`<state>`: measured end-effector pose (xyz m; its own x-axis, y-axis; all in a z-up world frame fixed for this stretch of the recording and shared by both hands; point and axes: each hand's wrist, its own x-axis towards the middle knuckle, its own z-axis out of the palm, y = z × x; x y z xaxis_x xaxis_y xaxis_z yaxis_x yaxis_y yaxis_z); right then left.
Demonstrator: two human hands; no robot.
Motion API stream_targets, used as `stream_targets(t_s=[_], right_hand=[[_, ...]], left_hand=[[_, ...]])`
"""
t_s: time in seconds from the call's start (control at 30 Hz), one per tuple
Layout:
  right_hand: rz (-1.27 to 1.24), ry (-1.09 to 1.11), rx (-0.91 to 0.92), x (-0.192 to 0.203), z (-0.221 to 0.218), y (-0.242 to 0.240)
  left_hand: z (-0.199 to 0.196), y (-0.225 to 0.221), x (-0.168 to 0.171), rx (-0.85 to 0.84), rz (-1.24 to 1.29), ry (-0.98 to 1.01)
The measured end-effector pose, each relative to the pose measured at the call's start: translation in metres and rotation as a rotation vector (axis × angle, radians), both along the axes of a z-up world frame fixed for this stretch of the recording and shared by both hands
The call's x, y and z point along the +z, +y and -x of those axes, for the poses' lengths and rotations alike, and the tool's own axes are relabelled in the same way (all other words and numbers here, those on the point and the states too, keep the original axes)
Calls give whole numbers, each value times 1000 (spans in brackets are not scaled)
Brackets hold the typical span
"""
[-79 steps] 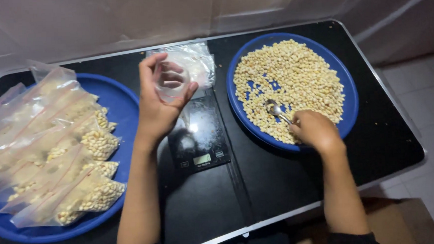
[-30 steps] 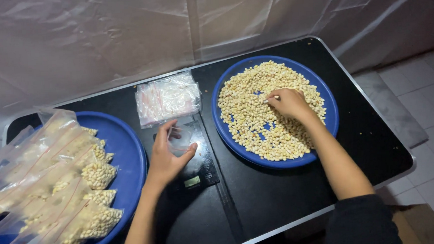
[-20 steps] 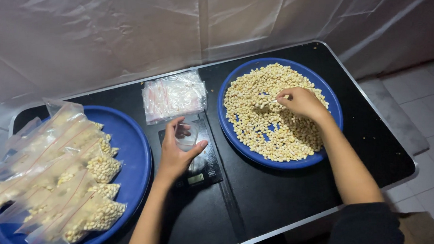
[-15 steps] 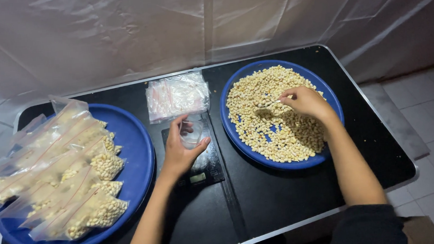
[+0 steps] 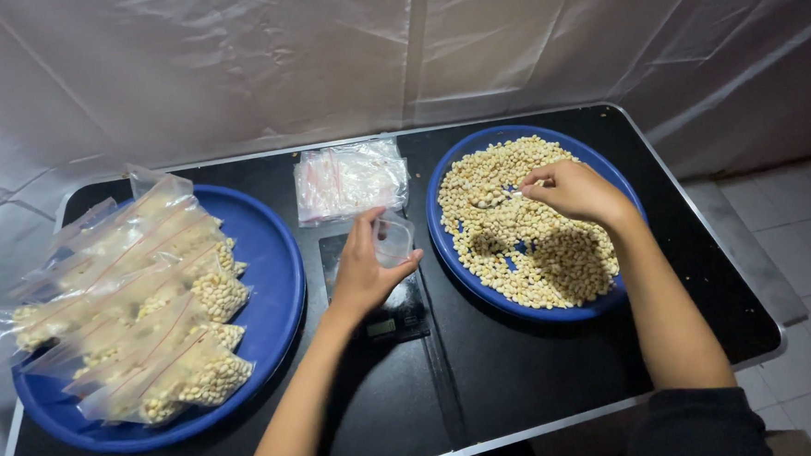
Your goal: The person is scooping seeds from a plate into small plastic bags and weighing them on a digital scale to ensure a specific amount in each bag.
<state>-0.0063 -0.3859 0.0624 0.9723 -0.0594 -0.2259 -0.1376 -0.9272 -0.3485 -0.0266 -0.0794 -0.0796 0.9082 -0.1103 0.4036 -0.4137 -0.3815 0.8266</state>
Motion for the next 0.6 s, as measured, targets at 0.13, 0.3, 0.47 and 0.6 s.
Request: stream_targets(t_s=[0.13, 0.3, 0.47, 0.6], right_hand=[[18, 1, 62, 20, 5, 23], [13, -18, 198, 49, 12, 59], [125, -44, 348, 41, 1, 85], [367, -144, 509, 14, -6, 113]], left_hand=[[-14, -12, -16, 22, -88, -65], [-19, -21, -11, 22, -228, -133], [-21, -20, -13, 28, -211, -143], [-21, -13, -22, 64, -172, -148]])
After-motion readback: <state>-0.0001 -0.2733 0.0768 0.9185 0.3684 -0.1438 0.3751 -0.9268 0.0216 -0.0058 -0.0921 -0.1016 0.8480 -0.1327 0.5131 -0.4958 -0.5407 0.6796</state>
